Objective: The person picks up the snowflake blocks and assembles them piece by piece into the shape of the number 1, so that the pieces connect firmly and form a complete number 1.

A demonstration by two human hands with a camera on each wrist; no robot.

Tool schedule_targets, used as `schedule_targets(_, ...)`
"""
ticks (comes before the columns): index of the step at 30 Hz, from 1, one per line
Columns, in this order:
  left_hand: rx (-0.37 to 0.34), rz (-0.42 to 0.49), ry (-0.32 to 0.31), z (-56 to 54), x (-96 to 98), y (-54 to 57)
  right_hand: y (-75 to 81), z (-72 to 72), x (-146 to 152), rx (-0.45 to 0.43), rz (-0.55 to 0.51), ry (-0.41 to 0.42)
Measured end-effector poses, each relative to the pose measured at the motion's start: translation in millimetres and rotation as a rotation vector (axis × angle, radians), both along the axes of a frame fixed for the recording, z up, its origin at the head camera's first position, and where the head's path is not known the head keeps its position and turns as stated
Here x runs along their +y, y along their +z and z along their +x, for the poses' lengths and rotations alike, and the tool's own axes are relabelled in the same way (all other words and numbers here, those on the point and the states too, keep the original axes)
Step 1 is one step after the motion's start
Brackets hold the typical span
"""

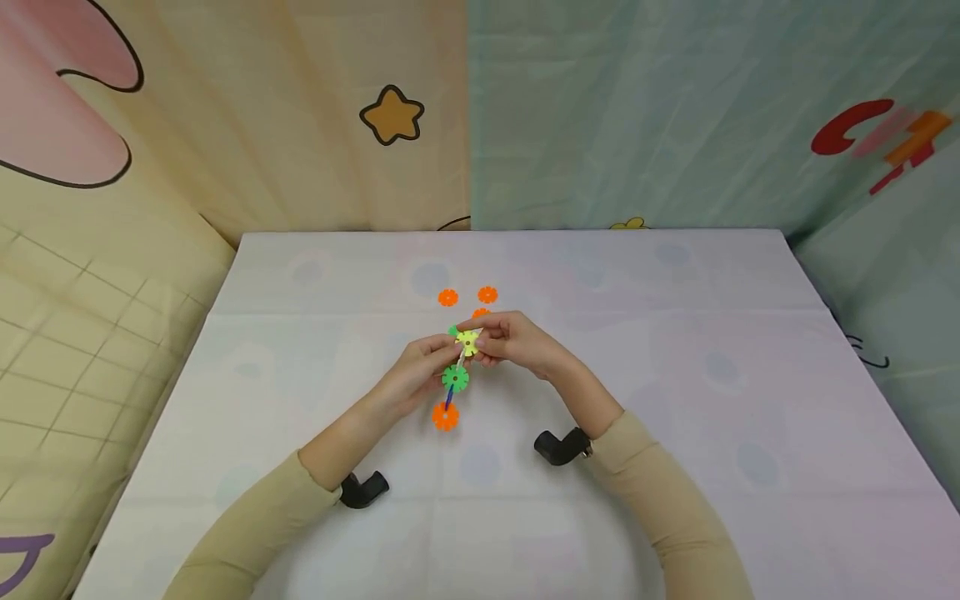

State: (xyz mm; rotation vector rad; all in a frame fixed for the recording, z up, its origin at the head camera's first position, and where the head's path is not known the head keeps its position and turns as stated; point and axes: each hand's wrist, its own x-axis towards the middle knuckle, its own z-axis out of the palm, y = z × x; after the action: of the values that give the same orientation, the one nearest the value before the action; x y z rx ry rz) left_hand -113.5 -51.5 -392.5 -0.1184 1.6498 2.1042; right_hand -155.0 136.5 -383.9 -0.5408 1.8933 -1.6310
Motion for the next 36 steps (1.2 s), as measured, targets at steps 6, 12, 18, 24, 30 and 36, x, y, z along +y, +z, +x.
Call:
schedule_targets(6, -0.012, 0.000, 0.008, -0.2, -1.2, -2.3, 0.0, 1.5, -3.5, -0.024, -0.004, -0.009)
schedule_targets(12, 0.001, -0.010, 0.025, -0.3, -2.9, -4.1, -1.6, 1.5, -6.3, -0.037, -0.014, -0.021)
schedule_targets(18, -0.005, -0.041, 0.031, -1.3, -4.9, -6.3, -5.8, 0.0, -7.6, -0.050, -0.019, -0.037)
schedule_targets(24, -0.001, -0.064, 0.038, -1.8, -7.3, -8.2, -12.0, -4.5, -3.9, -0.057, 0.003, -0.087)
schedule_targets(30, -0.011, -0.069, 0.044, -3.0, -8.6, -7.3, -17.5, -13.8, 2.0, -0.104, 0.023, -0.268)
schedule_targets(36, -0.024, -0.073, 0.042, -4.4, -8.4, -6.5, -21.3, -29.6, 3.7, -0.144, 0.057, -0.419)
